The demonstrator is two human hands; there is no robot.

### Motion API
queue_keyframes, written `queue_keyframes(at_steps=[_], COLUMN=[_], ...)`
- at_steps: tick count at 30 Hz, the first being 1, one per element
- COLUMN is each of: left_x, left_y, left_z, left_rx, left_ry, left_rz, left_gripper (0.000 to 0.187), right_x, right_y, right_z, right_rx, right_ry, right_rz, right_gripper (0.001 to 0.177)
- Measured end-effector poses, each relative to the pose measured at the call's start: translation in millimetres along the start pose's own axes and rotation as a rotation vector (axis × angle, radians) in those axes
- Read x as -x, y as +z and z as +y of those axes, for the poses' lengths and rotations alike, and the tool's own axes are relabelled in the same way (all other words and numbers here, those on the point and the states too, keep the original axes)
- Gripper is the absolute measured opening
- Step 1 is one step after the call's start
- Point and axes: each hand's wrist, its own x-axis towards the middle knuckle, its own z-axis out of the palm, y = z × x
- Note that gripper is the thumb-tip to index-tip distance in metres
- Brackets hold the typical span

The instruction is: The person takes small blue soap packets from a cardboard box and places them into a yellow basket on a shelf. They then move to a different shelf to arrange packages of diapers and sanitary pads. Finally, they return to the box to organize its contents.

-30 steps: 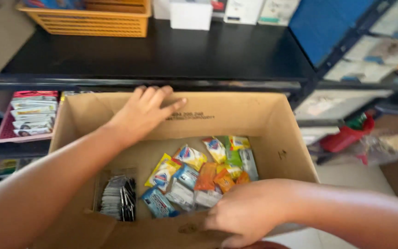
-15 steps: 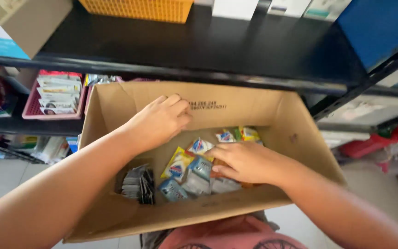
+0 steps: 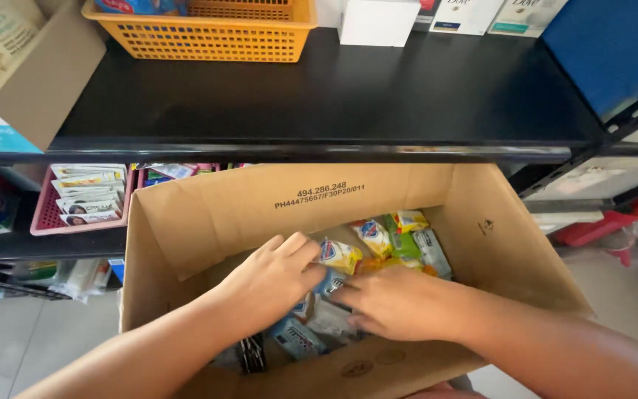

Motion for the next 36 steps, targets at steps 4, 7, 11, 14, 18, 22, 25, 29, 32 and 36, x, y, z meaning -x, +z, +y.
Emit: queue_keyframes(at_steps=[4,7,11,14,18,22,25,29,32,36], left_x=[-6,-10,-10,-11,12,56,64,70,67,63], left_y=[-6,-6,8,21,55,106,89,90,92,85], left_z=[14,17,15,5,-7,-45,-36,-34,-39,-35], left_rx=[0.022,0.02,0.038,0.174,0.1,-0.053,-0.072,-0.072,-0.087,-0.075], left_ry=[-0.056,-0.026,-0.057,-0.075,-0.267,-0.414,-0.408,-0.421,-0.426,-0.414], left_rz=[-0.054,0.004,-0.07,0.012,-0.564,-0.965,-0.915,-0.859,-0.854,-0.935], left_gripper=[0.016,0.02,0.031,0.066,0.073,0.049,0.046,0.046,0.042,0.047], right_x=[8,8,5,-2,-9,-29,-42,-51,-52,-50], right_y=[28,27,22,25,47,38,41,46,49,60], right_z=[11,22,19,36,65,79,73,59,62,69], right_rx=[-0.047,-0.04,-0.108,-0.091,0.057,0.167,0.143,0.13,0.143,0.162], right_ry=[-0.018,0.023,0.073,0.063,-0.02,-0.016,0.011,-0.025,-0.034,-0.068], right_rz=[-0.114,-0.143,-0.067,0.029,-0.016,-0.139,-0.154,-0.147,-0.191,-0.194], right_gripper=[0.03,0.027,0.037,0.041,0.043,0.047,0.049,0.061,0.062,0.053])
